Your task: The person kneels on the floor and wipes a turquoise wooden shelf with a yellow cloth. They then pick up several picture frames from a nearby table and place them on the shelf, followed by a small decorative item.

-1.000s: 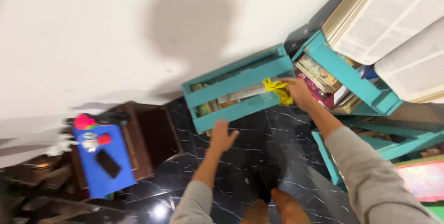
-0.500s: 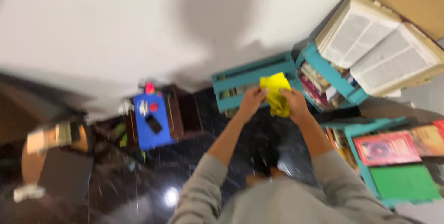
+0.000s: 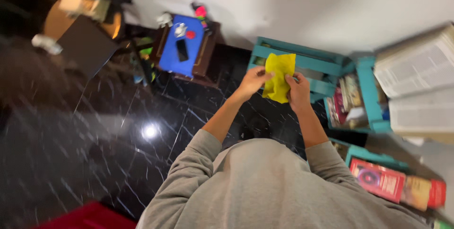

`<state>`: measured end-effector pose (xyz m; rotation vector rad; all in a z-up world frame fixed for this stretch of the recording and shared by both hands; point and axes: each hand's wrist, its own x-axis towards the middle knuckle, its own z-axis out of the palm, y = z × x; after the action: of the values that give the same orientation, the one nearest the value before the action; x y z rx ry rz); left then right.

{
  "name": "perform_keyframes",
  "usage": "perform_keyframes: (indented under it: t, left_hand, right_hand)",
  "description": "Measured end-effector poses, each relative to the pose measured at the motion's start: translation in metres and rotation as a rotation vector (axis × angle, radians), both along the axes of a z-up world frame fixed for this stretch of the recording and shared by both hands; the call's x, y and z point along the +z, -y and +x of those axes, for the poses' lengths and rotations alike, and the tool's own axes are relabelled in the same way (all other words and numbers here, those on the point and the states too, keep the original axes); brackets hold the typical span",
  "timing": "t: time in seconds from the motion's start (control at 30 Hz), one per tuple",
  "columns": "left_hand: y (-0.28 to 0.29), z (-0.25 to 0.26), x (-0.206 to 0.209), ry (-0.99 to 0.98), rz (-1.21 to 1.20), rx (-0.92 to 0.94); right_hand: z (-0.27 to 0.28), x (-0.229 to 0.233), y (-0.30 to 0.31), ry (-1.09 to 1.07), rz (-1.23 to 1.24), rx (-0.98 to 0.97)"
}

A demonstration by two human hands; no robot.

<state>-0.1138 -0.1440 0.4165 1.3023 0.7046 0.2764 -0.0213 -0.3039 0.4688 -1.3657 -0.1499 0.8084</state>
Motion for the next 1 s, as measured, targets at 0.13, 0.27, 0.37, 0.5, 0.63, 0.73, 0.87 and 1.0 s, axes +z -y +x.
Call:
perform_keyframes:
  t: [0.13, 0.27, 0.37, 0.5, 0.63, 0.73, 0.87, 1.0]
  left_hand:
    - [-0.002, -0.061, 0.049, 0.063, -0.117, 0.113]
    - [-0.029, -0.101, 0.016, 0.163, 0.081, 0.136]
    - [-0.053, -0.134, -0.006, 0.179, 0.189, 0.167]
    - [-0.068, -0.171, -0.017, 0.186, 0.375, 0.173]
    - [-0.087, -0.218, -0.038, -0.015, 0.299, 0.183]
    - [-0.115, -0.232, -0.049, -0.230, 0.588, 0.196]
    - [-0.142, -0.238, -0.085, -0.267, 0.381, 0.257]
    - [-0.173, -0.220, -0.091, -0.237, -0.036, 0.413]
  right_hand:
    - [-0.013, -0.019, -0.032, 0.045, -0.033, 0.060]
    - [-0.034, -0.021, -0.052, 0.251, -0.060, 0.157]
    - [-0.055, -0.039, -0.082, 0.369, -0.071, 0.234]
    - [-0.083, -0.043, -0.103, 0.477, -0.114, 0.366]
    - [-0.115, -0.040, -0.120, 0.538, -0.150, 0.582]
    - [-0.109, -0.056, -0.152, 0.751, -0.223, 0.764]
    - [-0.109, -0.104, -0.206, 0.772, -0.303, 0.757]
    - [-0.116, -0.142, -0.269, 0.466, -0.456, 0.711]
